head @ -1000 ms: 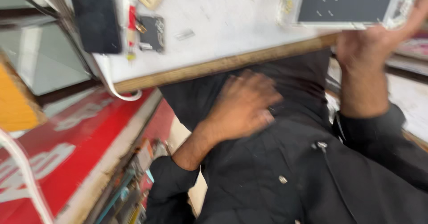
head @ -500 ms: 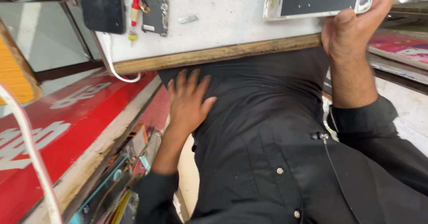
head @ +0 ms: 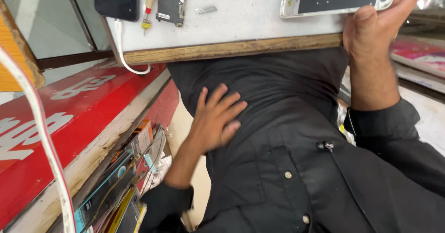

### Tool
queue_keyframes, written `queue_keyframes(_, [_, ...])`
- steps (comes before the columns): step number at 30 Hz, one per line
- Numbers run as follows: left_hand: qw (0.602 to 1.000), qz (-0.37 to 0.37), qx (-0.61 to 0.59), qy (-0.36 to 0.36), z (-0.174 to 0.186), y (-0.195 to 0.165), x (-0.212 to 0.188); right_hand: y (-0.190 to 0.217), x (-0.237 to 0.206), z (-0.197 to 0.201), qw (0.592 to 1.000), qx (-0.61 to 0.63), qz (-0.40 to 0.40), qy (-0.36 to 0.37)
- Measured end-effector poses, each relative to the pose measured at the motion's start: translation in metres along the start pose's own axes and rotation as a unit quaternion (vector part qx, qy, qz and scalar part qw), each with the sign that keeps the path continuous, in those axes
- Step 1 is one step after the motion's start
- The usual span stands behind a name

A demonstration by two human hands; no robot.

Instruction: The person disassembles a white smartphone, removes the battery, cleans the interior with a white cloth, and reassembles the device by reconnecting the display and securing the back cover.

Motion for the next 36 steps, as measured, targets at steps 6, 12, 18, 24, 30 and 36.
queue_keyframes(6, [0.997,0.009,0.068,0.032,-0.016,-0.024,0.076,0.001,-0.005,0.004,0.999,-0.004,-0.031,-0.026])
queue_keyframes(12, [0.980,-0.187,-0.044,0.050,-0.073,-0.083,0.120,0.003,-0.005,0.000,0.999,0.017,-0.026,-0.027])
queue_keyframes(18, [0.995,0.076,0.063,0.020,-0.052,0.025,0.164,0.008,-0.002,-0.009,1.000,0.009,-0.028,-0.006])
queue_keyframes(24, [0.990,-0.141,0.007,0.019,-0.052,-0.072,0.110,0.016,0.008,-0.019,0.999,0.005,-0.032,-0.016])
queue_keyframes(30, [0.986,0.095,0.136,-0.012,0.001,0.013,0.128,0.035,0.023,-0.041,0.998,-0.018,-0.025,0.063])
queue_keyframes(36, [0.992,0.077,-0.087,0.042,0.019,-0.037,0.088,0.039,0.026,-0.060,0.989,0.098,-0.081,0.078])
Point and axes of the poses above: each hand's wrist, its own x-axis towards the middle knuckle, its own z-axis out of the back of the hand, y = z × x, the point moved 10 cm from there along x, towards the middle knuckle, and after that the axes turned 15 degrees about z, right-handed, at the moved point
